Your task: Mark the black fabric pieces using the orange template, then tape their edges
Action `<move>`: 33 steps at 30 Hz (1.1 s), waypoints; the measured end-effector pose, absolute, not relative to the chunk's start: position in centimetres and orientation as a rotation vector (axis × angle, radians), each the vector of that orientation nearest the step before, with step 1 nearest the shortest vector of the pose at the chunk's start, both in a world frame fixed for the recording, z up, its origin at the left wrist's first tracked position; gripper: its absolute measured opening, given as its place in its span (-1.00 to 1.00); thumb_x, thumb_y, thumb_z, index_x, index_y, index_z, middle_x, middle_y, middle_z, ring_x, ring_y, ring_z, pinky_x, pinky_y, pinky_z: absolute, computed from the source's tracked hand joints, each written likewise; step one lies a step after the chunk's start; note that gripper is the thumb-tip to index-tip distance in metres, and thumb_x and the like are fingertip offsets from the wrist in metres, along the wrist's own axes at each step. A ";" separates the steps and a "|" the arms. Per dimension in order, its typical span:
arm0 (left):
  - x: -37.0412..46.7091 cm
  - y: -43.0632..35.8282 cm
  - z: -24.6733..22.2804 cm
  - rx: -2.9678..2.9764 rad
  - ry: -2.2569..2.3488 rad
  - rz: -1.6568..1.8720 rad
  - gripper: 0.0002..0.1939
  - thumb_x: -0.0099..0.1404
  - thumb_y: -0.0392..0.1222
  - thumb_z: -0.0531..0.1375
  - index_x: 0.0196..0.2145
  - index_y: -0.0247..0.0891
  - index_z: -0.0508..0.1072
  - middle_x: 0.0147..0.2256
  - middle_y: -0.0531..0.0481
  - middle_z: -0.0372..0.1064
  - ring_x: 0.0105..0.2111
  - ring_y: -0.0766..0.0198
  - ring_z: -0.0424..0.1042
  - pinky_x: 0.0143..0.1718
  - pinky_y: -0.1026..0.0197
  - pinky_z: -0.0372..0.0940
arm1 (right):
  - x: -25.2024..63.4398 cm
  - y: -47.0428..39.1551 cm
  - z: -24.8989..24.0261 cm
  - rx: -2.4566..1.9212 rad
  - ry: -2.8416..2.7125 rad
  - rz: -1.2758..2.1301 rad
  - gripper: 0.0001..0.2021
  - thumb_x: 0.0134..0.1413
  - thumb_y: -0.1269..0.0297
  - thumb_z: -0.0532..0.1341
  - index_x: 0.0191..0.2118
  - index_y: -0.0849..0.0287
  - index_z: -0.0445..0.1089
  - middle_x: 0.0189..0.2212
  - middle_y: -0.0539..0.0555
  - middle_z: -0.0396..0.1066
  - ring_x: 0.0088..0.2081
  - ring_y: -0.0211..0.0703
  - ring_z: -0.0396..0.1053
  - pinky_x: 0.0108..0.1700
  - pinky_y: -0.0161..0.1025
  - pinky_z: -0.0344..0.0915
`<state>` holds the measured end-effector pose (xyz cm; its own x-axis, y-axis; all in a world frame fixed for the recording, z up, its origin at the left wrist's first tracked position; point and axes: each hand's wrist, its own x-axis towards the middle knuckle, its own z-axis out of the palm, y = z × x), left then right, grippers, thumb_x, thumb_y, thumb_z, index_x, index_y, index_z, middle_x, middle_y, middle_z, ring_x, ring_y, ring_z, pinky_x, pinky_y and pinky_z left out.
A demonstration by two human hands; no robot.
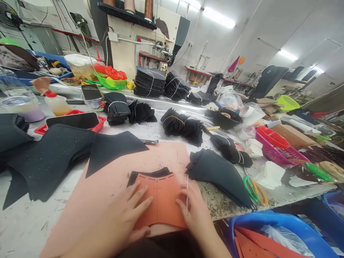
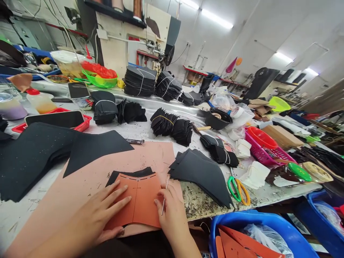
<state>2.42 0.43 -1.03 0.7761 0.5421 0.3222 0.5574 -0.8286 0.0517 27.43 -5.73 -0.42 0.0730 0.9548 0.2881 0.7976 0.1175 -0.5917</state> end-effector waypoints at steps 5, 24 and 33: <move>2.9 -0.3 -1.3 -2.904 -0.974 -0.586 -0.45 0.00 -0.07 0.25 0.01 -0.13 0.38 0.09 -0.09 0.29 0.15 -0.04 0.18 0.07 -0.01 0.23 | 27.6 -5.9 -0.4 -1.719 -1.807 0.304 -0.87 0.11 0.33 0.10 -0.30 0.07 0.39 -0.09 0.15 0.44 -0.06 -0.02 0.42 -0.17 -0.15 0.44; 3.3 0.3 -1.5 -2.821 -0.894 -0.708 -0.47 -0.03 -0.14 0.22 -0.03 -0.15 0.40 0.03 -0.13 0.33 0.11 -0.13 0.20 -0.01 -0.06 0.29 | 27.3 -5.4 0.3 -1.755 -1.764 0.400 -0.88 0.12 0.36 0.11 -0.35 0.10 0.39 -0.09 0.17 0.47 -0.03 -0.02 0.41 -0.08 -0.15 0.40; 4.2 0.1 -1.3 -2.770 -0.965 -0.812 -0.59 0.02 -0.11 0.16 -0.13 -0.19 0.46 -0.04 -0.16 0.38 0.08 -0.13 0.23 -0.03 -0.06 0.29 | 27.9 -4.8 0.8 -1.788 -1.796 0.340 -0.74 0.21 0.34 -0.01 -0.20 0.11 0.43 -0.17 0.14 0.49 -0.07 -0.06 0.42 -0.10 -0.17 0.37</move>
